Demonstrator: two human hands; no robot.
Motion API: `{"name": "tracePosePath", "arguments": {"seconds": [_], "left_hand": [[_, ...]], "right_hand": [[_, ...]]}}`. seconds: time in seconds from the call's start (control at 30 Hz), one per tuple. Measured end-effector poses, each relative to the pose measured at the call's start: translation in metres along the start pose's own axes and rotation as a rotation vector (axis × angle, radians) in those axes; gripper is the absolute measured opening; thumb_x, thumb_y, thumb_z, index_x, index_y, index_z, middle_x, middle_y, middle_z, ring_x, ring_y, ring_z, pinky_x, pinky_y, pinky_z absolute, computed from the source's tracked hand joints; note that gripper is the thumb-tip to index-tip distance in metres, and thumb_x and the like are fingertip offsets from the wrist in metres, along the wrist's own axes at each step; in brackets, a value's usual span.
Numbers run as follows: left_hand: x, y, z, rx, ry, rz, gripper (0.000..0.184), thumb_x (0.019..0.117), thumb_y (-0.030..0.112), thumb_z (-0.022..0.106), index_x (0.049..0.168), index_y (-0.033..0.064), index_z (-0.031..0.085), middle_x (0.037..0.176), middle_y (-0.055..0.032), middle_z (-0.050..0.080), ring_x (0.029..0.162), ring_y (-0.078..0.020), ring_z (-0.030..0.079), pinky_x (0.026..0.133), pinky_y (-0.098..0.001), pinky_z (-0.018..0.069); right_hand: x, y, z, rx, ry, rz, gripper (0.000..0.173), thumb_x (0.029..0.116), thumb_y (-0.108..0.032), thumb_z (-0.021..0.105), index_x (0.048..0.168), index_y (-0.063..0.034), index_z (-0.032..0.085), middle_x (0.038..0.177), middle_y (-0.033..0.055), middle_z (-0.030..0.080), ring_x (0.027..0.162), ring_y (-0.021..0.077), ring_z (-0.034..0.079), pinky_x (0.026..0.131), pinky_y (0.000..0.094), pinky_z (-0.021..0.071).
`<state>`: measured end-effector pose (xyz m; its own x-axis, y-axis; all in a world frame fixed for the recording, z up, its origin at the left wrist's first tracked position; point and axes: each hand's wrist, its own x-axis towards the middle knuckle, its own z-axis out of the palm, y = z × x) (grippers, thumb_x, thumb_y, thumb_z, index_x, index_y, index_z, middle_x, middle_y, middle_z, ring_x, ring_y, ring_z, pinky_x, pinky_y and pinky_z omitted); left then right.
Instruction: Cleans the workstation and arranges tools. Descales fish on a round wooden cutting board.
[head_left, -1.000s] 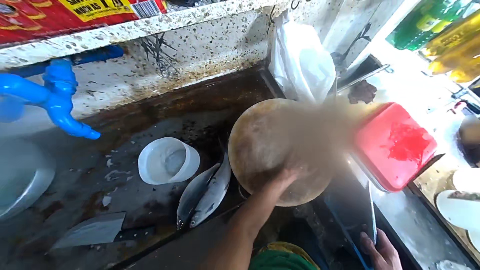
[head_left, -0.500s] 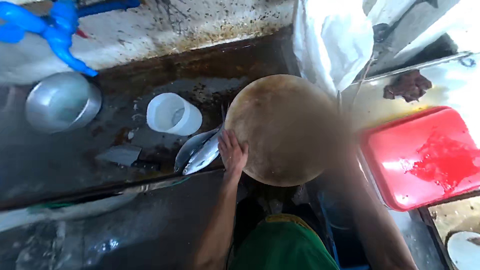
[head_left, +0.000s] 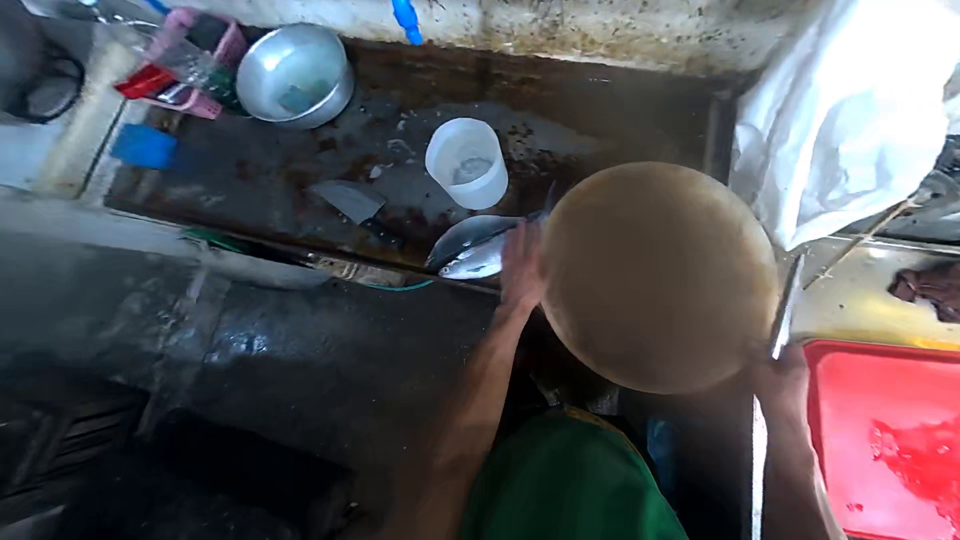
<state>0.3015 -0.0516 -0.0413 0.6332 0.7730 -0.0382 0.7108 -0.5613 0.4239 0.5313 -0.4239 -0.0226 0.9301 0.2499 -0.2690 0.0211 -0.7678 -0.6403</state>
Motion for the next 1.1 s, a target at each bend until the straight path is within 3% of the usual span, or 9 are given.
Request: {"name": "tracePosePath", "arguments": {"seconds": [0.1,0.23,0.47,0.57,0.73,0.8,0.93,1.03,1.1], "left_hand": [[-0.001,-0.056,-0.05,0.043,0.003,-0.16,0.059,0.0991,0.036,0.062,0.147,0.0051,0.05,0.148,-0.0238,0.05,0.136,-0.0444,0.047,0.11,-0.0628,0.041],[0.012,-0.117,-0.059,0.161,-0.075,-0.162,0.066,0.0882,0.04,0.076,0.145,0.0123,0.055,0.146,-0.0232,0.049,0.132,-0.0478,0.048,0.102,-0.066,0.0434],[0.075,-0.196,-0.09,0.012,-0.489,0.015,0.091,0.0845,0.041,0.082,0.16,0.0291,0.033,0.153,-0.0244,0.045,0.14,-0.0474,0.042,0.112,-0.068,0.036],[0.083,-0.185,-0.095,0.04,-0.514,-0.044,0.098,0.0784,0.045,0.086,0.16,0.0224,0.035,0.147,-0.0298,0.048,0.136,-0.0483,0.046,0.111,-0.0655,0.038],[0.079,-0.157,-0.106,-0.024,-0.464,-0.299,0.065,0.0798,0.05,0.081,0.122,0.0022,0.067,0.115,-0.0238,0.068,0.112,-0.0417,0.064,0.097,-0.0664,0.0473],[0.062,-0.146,-0.125,-0.243,-0.415,-0.426,0.054,0.0856,0.036,0.078,0.124,0.0,0.065,0.111,-0.0207,0.068,0.101,-0.0324,0.066,0.09,-0.0559,0.0525],[-0.005,-0.109,-0.171,-0.791,-0.199,-0.59,0.04,0.1013,0.019,0.053,0.139,0.0059,0.045,0.092,-0.0111,0.067,0.062,-0.0191,0.066,0.053,-0.0353,0.0587],[-0.038,-0.033,-0.18,-0.89,-0.091,-0.498,0.05,0.0984,0.015,0.055,0.145,0.0076,0.039,0.099,-0.0097,0.069,0.066,-0.0173,0.068,0.054,-0.0333,0.0595],[-0.041,0.024,-0.162,-0.798,-0.067,-0.351,0.066,0.087,0.017,0.07,0.145,0.0043,0.042,0.112,-0.0106,0.067,0.085,-0.0158,0.07,0.071,-0.0351,0.0621]], "right_hand": [[-0.025,0.002,-0.015,0.129,0.095,-0.057,0.044,0.0989,-0.019,0.063,0.131,0.0081,0.052,0.104,0.0213,0.063,0.089,0.0244,0.063,0.082,0.0441,0.0541],[-0.063,-0.026,-0.024,0.494,0.132,-0.082,0.025,0.0974,-0.016,0.058,0.12,-0.0058,0.052,0.077,-0.0055,0.063,0.055,0.0025,0.057,0.047,0.0193,0.0474],[-0.103,-0.079,-0.012,0.597,0.134,-0.188,0.03,0.0992,-0.013,0.056,0.125,0.0015,0.053,0.083,0.0001,0.063,0.066,0.0097,0.062,0.063,0.0293,0.0572],[-0.124,-0.076,-0.003,0.638,0.167,-0.234,0.025,0.0983,-0.011,0.057,0.121,-0.0001,0.055,0.081,-0.0023,0.064,0.066,0.0088,0.063,0.062,0.0272,0.057],[-0.126,-0.084,0.01,0.695,0.325,-0.115,0.03,0.1019,-0.017,0.054,0.127,-0.0007,0.053,0.071,-0.0029,0.059,0.052,0.0075,0.055,0.048,0.0246,0.0487],[-0.12,-0.083,0.007,0.708,0.308,-0.138,0.032,0.1029,-0.017,0.053,0.129,-0.0002,0.05,0.07,-0.0028,0.057,0.053,0.008,0.054,0.049,0.0256,0.0497],[-0.11,-0.066,-0.007,0.638,0.259,-0.231,0.028,0.0991,-0.016,0.057,0.121,0.0021,0.056,0.077,-0.0022,0.062,0.062,0.0061,0.06,0.058,0.0245,0.0539],[-0.094,-0.05,-0.013,0.585,0.117,-0.205,0.032,0.0962,-0.019,0.058,0.121,0.0011,0.061,0.077,-0.0023,0.061,0.061,0.0047,0.057,0.057,0.0243,0.0515],[-0.076,-0.046,-0.013,0.605,0.017,-0.223,0.036,0.1001,-0.021,0.055,0.127,0.001,0.058,0.074,-0.0018,0.059,0.056,0.0071,0.055,0.053,0.0272,0.051]]}}
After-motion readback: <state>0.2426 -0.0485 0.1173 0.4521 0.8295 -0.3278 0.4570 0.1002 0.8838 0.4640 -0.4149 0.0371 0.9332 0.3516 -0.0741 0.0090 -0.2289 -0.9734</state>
